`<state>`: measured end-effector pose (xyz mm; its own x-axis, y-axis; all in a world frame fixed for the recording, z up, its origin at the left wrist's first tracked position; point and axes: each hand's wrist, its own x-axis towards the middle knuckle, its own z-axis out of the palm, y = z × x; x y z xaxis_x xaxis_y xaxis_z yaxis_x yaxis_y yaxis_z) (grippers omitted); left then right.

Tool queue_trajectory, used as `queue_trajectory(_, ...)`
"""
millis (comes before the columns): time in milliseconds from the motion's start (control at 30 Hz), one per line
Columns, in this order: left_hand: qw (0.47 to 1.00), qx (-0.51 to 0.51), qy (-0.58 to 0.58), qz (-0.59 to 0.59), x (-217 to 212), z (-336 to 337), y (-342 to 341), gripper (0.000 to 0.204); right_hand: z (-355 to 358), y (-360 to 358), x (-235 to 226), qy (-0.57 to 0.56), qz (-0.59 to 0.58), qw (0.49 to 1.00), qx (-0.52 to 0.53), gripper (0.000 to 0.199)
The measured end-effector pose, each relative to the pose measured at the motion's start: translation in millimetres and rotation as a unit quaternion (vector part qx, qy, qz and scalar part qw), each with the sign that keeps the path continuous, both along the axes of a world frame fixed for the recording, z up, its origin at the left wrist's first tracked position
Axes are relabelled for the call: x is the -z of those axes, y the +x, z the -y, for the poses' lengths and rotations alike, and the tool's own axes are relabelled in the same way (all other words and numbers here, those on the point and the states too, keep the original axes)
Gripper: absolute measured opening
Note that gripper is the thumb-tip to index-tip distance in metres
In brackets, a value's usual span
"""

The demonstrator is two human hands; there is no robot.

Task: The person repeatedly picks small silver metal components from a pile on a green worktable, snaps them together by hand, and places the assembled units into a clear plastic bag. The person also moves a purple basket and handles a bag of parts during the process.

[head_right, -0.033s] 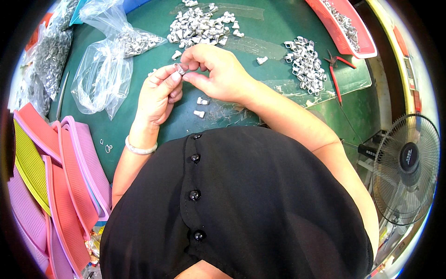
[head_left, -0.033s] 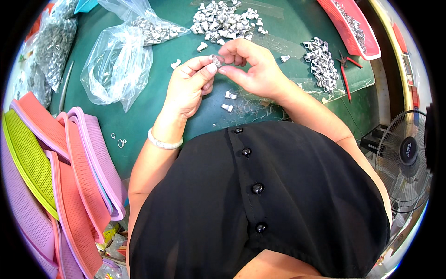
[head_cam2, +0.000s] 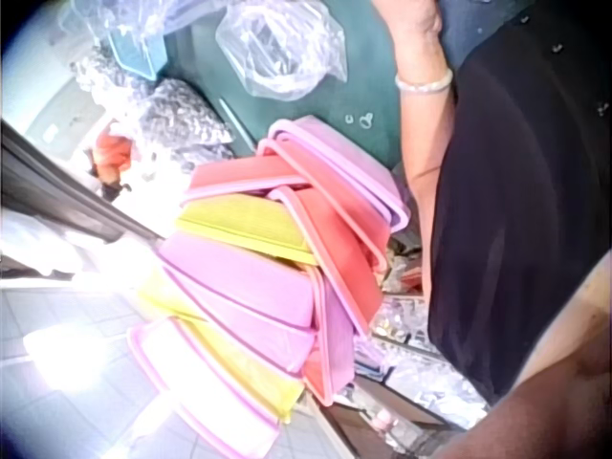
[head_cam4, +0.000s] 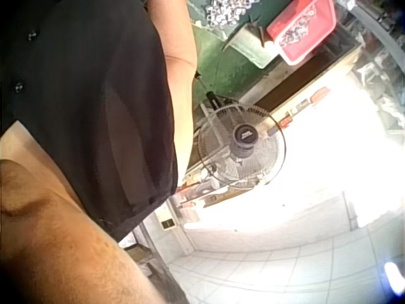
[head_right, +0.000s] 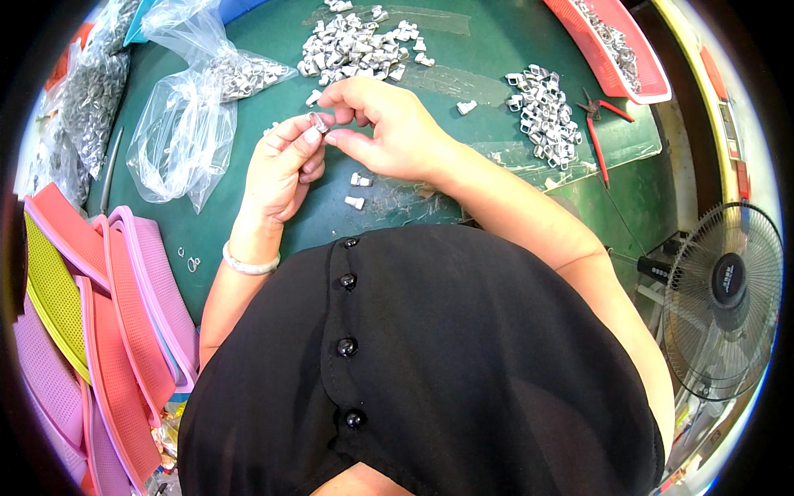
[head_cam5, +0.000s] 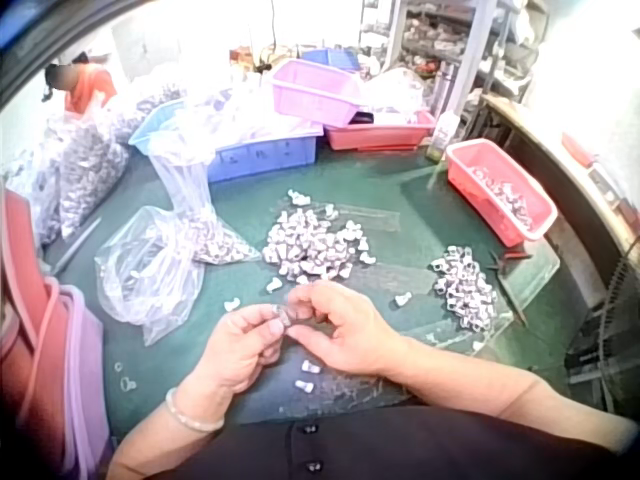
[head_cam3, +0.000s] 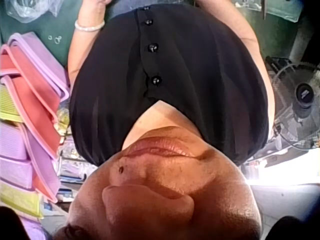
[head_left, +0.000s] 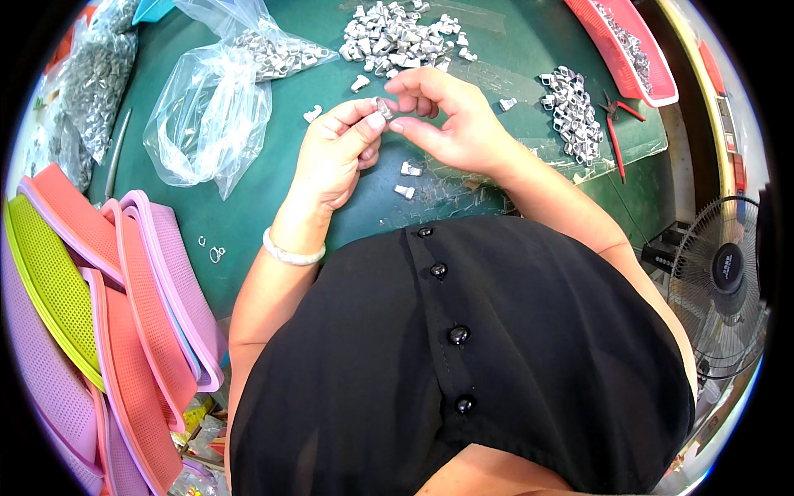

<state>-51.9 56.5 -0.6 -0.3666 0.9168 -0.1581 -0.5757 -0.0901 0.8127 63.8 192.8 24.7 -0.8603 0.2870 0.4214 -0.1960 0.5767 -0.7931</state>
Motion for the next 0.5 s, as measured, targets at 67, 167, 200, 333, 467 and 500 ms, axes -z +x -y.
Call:
queue_trajectory(67, 1.000, 0.020, 0.001, 0.006, 0, 0, 0, 0.015, -2, -1, -3, -0.012, 0.005, 1.000, -0.028, 0.026)
queue_trajectory(167, 0.998, 0.067, -0.001, 0.021, 1, 2, -2, 0.017, -10, -5, -3, 0.002, -0.010, 0.996, -0.086, 0.023)
queue_trajectory(200, 0.996, 0.081, -0.006, 0.021, 0, 3, -2, 0.017, -14, -7, 0, 0.020, -0.023, 0.994, -0.103, 0.021)
queue_trajectory(333, 0.994, 0.099, -0.009, 0.042, 0, 3, -2, 0.019, -14, -5, 1, -0.036, 0.009, 0.994, -0.100, 0.015)
queue_trajectory(467, 0.992, 0.103, 0.000, 0.074, 2, 3, -5, 0.020, -12, -3, 0, -0.084, 0.035, 0.993, -0.081, 0.014)
queue_trajectory(500, 0.991, 0.106, 0.002, 0.077, 2, 3, -6, 0.020, -12, -3, -1, -0.082, 0.039, 0.993, -0.082, 0.013)
